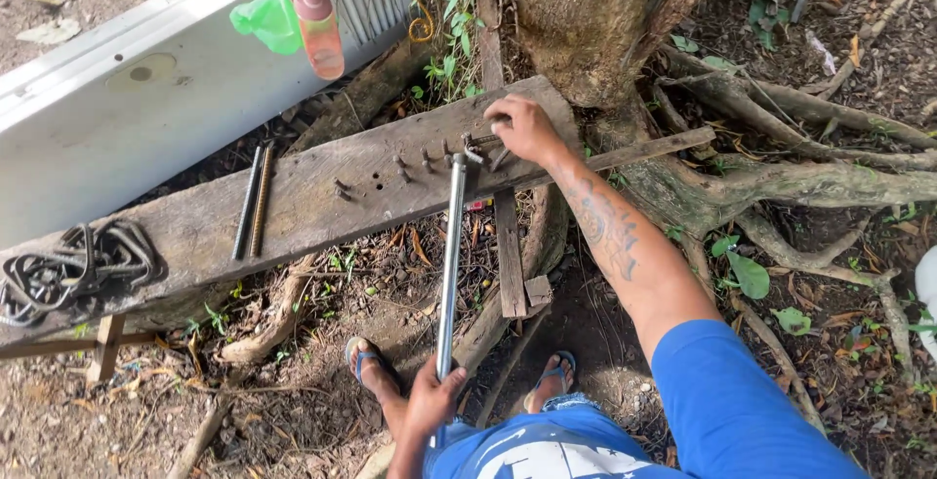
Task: Bending metal rebar into shapes using a metal pipe on an outdoor wooden bench.
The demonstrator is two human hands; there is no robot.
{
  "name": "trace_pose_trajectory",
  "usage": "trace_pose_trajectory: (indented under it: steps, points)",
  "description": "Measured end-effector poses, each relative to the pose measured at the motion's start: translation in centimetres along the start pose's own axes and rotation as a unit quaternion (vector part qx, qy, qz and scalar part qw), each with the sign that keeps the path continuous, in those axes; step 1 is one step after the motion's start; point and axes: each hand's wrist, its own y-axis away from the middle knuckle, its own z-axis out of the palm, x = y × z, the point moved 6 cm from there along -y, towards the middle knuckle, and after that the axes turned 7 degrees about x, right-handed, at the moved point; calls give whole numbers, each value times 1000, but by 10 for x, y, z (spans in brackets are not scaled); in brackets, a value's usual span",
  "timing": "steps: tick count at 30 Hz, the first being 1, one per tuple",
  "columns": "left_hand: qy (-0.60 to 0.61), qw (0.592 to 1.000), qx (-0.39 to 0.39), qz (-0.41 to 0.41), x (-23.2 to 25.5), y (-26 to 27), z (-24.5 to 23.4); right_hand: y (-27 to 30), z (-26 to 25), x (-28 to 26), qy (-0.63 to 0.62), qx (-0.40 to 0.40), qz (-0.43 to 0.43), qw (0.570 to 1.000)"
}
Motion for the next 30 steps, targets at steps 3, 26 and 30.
trace_pose_trajectory:
  steps: [3,26,30]
  points:
    - [-66,995,46,64,4,-6,7,13,-29,21,-34,138,24,989]
    - [-28,998,47,-19,15,6,0,23,-50,-34,-323,90,274,901]
    - [-55,994,64,73,-12,-12,-6,19,-52,-26,-156,81,241,954]
